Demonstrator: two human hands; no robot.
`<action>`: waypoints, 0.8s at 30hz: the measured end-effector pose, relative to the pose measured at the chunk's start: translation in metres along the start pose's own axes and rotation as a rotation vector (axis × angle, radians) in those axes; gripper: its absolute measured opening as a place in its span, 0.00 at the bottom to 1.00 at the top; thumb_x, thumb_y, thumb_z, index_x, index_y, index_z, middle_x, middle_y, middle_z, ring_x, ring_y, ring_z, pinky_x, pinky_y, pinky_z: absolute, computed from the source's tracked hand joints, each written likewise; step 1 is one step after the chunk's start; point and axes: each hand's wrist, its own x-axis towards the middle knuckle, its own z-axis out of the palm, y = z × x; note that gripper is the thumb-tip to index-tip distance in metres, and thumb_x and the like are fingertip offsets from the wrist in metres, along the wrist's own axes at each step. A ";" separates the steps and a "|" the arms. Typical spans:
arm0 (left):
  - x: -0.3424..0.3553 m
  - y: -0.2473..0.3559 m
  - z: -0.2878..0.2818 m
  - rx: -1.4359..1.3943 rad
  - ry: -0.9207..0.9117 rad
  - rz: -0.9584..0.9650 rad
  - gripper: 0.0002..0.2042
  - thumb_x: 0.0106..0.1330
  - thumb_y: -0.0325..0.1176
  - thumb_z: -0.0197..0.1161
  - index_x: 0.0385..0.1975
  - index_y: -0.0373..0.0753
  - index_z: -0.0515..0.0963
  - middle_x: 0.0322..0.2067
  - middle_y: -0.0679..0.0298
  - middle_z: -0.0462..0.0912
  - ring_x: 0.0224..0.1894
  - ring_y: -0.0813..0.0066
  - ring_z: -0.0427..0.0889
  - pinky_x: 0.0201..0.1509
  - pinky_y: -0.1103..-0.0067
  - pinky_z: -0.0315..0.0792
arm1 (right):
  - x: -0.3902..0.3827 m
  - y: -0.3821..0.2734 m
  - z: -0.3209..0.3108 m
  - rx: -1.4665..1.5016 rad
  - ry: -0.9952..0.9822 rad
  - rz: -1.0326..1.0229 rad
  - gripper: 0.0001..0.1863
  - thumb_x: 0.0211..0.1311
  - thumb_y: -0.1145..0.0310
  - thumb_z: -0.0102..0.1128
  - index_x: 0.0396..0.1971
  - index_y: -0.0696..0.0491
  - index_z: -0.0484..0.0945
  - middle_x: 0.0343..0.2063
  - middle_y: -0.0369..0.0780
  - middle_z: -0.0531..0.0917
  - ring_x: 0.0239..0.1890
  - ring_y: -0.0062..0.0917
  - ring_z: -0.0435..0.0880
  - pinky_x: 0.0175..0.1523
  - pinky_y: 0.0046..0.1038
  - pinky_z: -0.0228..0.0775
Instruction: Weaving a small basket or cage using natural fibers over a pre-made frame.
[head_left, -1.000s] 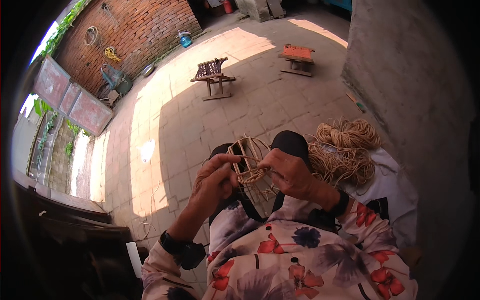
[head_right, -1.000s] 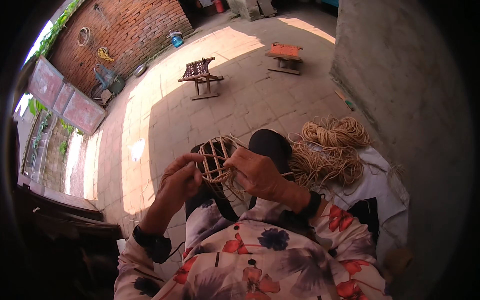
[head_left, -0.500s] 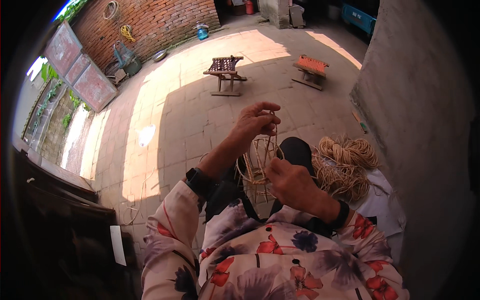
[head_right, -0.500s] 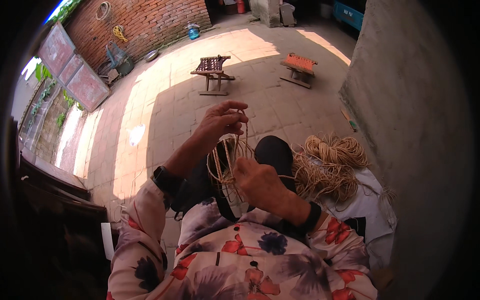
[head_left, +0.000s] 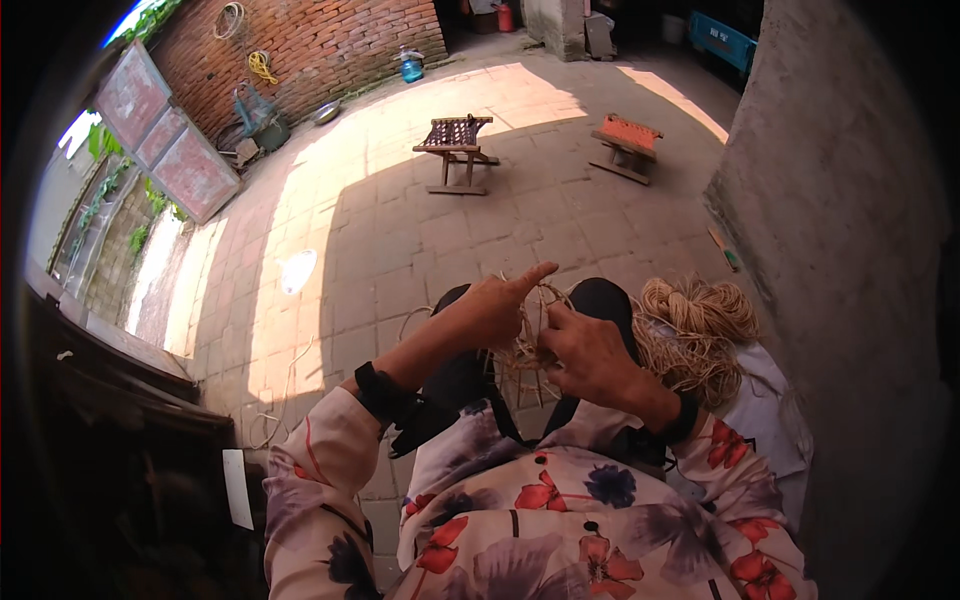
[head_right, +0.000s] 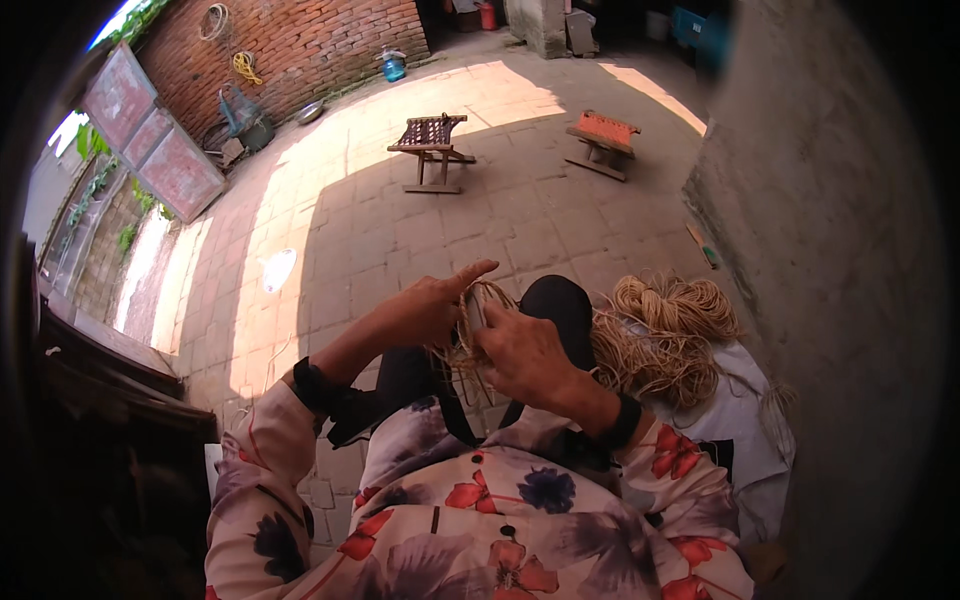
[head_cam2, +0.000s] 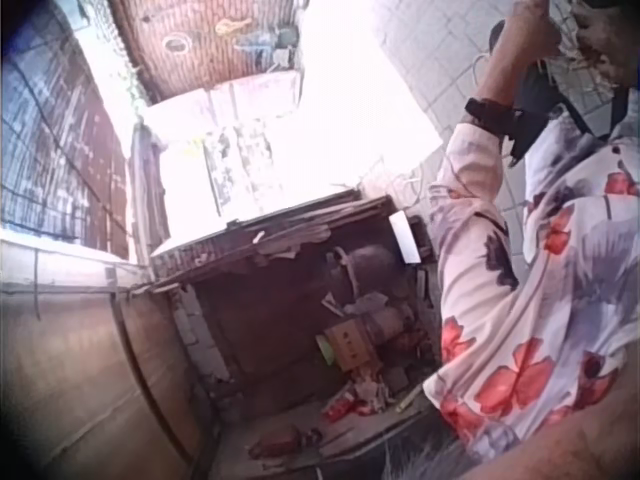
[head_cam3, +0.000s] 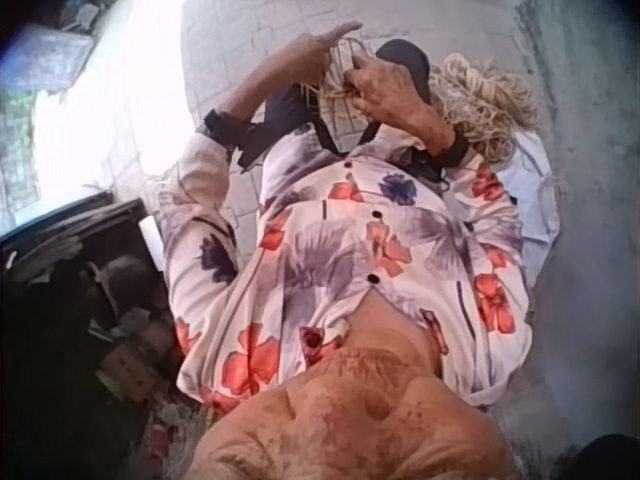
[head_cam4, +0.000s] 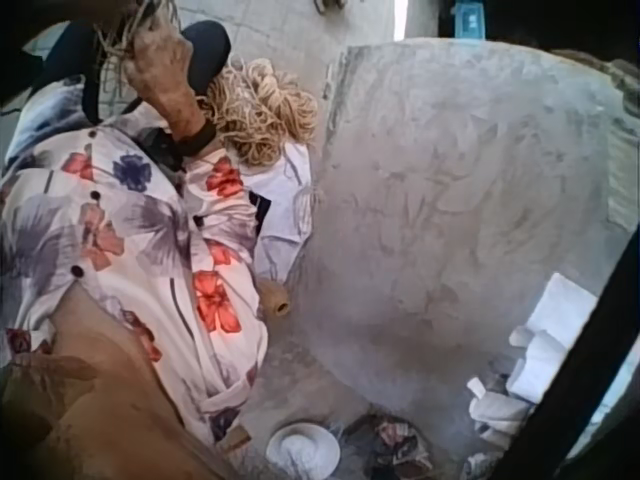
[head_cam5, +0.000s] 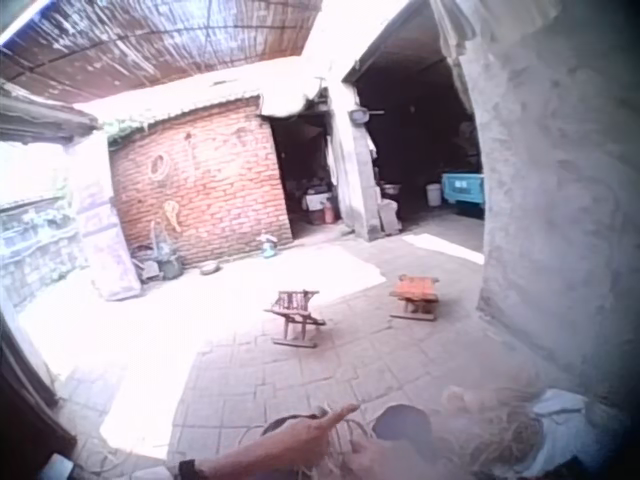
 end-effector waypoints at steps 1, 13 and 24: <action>0.003 0.011 -0.007 -0.048 -0.101 -0.103 0.39 0.51 0.21 0.63 0.68 0.45 0.60 0.32 0.46 0.84 0.32 0.49 0.85 0.34 0.63 0.77 | -0.001 0.002 0.000 -0.004 0.015 0.009 0.10 0.44 0.68 0.69 0.29 0.54 0.81 0.36 0.42 0.74 0.37 0.38 0.82 0.39 0.39 0.76; -0.088 0.010 -0.011 -1.484 0.042 -0.128 0.23 0.65 0.26 0.55 0.62 0.41 0.66 0.30 0.67 0.75 0.21 0.88 0.63 0.24 0.88 0.59 | -0.004 0.006 0.003 0.053 0.123 -0.024 0.18 0.42 0.73 0.67 0.34 0.54 0.70 0.35 0.44 0.73 0.35 0.42 0.81 0.37 0.40 0.76; -0.274 -0.142 0.006 -1.660 1.105 -0.360 0.23 0.66 0.22 0.54 0.61 0.46 0.65 0.19 0.74 0.66 0.16 0.87 0.61 0.18 0.88 0.57 | -0.004 0.004 0.004 0.033 0.122 -0.002 0.17 0.42 0.74 0.65 0.34 0.55 0.70 0.36 0.46 0.72 0.38 0.42 0.80 0.39 0.40 0.76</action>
